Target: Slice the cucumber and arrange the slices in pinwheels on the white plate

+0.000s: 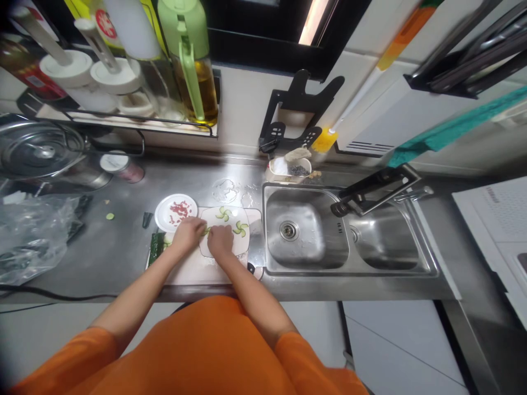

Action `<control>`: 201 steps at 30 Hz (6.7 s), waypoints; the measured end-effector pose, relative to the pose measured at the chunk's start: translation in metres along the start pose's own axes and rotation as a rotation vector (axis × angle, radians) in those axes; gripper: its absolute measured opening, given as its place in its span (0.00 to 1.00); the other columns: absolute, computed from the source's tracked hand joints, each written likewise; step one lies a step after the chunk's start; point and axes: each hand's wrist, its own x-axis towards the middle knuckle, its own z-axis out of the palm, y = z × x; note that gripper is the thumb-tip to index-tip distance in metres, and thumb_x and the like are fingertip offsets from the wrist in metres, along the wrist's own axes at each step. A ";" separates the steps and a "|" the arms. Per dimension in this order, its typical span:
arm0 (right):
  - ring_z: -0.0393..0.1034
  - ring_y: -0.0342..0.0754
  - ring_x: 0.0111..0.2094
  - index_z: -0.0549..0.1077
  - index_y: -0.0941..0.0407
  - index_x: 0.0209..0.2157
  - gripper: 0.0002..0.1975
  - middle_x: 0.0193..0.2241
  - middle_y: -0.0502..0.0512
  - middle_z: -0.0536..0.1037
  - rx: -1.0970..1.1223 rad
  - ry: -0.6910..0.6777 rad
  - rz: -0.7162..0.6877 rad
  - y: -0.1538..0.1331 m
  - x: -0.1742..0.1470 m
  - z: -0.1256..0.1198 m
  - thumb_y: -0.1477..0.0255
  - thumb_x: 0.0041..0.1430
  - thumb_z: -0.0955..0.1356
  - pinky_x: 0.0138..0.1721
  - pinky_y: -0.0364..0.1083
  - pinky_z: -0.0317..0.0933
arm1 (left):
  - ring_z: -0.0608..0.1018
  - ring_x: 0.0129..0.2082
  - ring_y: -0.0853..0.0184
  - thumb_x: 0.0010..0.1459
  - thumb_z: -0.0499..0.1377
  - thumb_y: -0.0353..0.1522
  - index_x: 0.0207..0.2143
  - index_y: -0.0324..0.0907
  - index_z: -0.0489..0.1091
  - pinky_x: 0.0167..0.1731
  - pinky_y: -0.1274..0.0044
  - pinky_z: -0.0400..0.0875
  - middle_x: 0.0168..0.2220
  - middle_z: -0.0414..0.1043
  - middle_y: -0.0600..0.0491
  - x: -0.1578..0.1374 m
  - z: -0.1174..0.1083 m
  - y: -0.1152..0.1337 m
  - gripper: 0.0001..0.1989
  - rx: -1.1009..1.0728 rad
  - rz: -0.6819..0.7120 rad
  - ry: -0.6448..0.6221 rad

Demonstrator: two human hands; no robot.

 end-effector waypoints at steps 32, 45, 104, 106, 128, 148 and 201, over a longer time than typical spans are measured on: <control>0.58 0.52 0.41 0.76 0.54 0.31 0.11 0.28 0.55 0.74 0.126 0.012 0.050 0.021 -0.020 -0.013 0.74 0.59 0.62 0.33 0.44 0.46 | 0.74 0.37 0.59 0.55 0.51 0.37 0.39 0.38 0.76 0.40 0.72 0.65 0.36 0.76 0.41 0.010 -0.019 -0.061 0.18 0.140 -0.580 0.354; 0.57 0.52 0.42 0.75 0.53 0.31 0.10 0.28 0.54 0.74 0.146 0.011 0.042 0.025 -0.019 -0.012 0.75 0.59 0.62 0.34 0.44 0.47 | 0.76 0.34 0.63 0.52 0.53 0.40 0.33 0.42 0.77 0.38 0.75 0.66 0.32 0.77 0.49 -0.005 -0.033 -0.049 0.16 -0.228 -0.591 0.308; 0.61 0.55 0.44 0.77 0.53 0.32 0.11 0.33 0.55 0.78 0.124 -0.017 0.112 -0.008 0.006 -0.007 0.68 0.59 0.63 0.37 0.47 0.52 | 0.72 0.38 0.66 0.53 0.51 0.27 0.39 0.44 0.77 0.41 0.74 0.69 0.37 0.71 0.49 -0.019 0.015 -0.021 0.17 -0.178 0.078 0.105; 0.61 0.55 0.44 0.77 0.53 0.33 0.11 0.34 0.55 0.78 0.112 -0.015 0.109 -0.008 0.006 -0.006 0.69 0.59 0.63 0.37 0.47 0.53 | 0.72 0.38 0.65 0.52 0.51 0.27 0.39 0.44 0.77 0.41 0.74 0.69 0.37 0.71 0.49 -0.018 0.017 -0.023 0.17 -0.171 0.078 0.093; 0.60 0.54 0.44 0.76 0.53 0.32 0.09 0.34 0.55 0.77 0.117 -0.021 0.088 -0.003 0.008 -0.002 0.69 0.58 0.63 0.37 0.46 0.52 | 0.72 0.39 0.64 0.52 0.52 0.27 0.37 0.44 0.77 0.41 0.73 0.69 0.37 0.71 0.49 -0.017 0.019 -0.023 0.16 -0.168 0.088 0.084; 0.61 0.53 0.43 0.75 0.53 0.30 0.08 0.30 0.54 0.76 0.140 -0.008 0.078 0.004 0.002 -0.009 0.72 0.57 0.64 0.34 0.44 0.51 | 0.73 0.39 0.63 0.53 0.52 0.32 0.39 0.43 0.76 0.44 0.73 0.67 0.37 0.73 0.48 -0.022 -0.005 -0.025 0.15 -0.133 -0.094 0.222; 0.70 0.45 0.31 0.76 0.54 0.24 0.08 0.26 0.48 0.77 0.864 -0.086 -0.038 0.006 0.018 -0.019 0.69 0.50 0.65 0.33 0.42 0.60 | 0.75 0.32 0.65 0.41 0.62 0.43 0.27 0.38 0.77 0.36 0.77 0.66 0.29 0.77 0.51 -0.011 -0.020 0.006 0.17 -0.911 -0.462 -0.010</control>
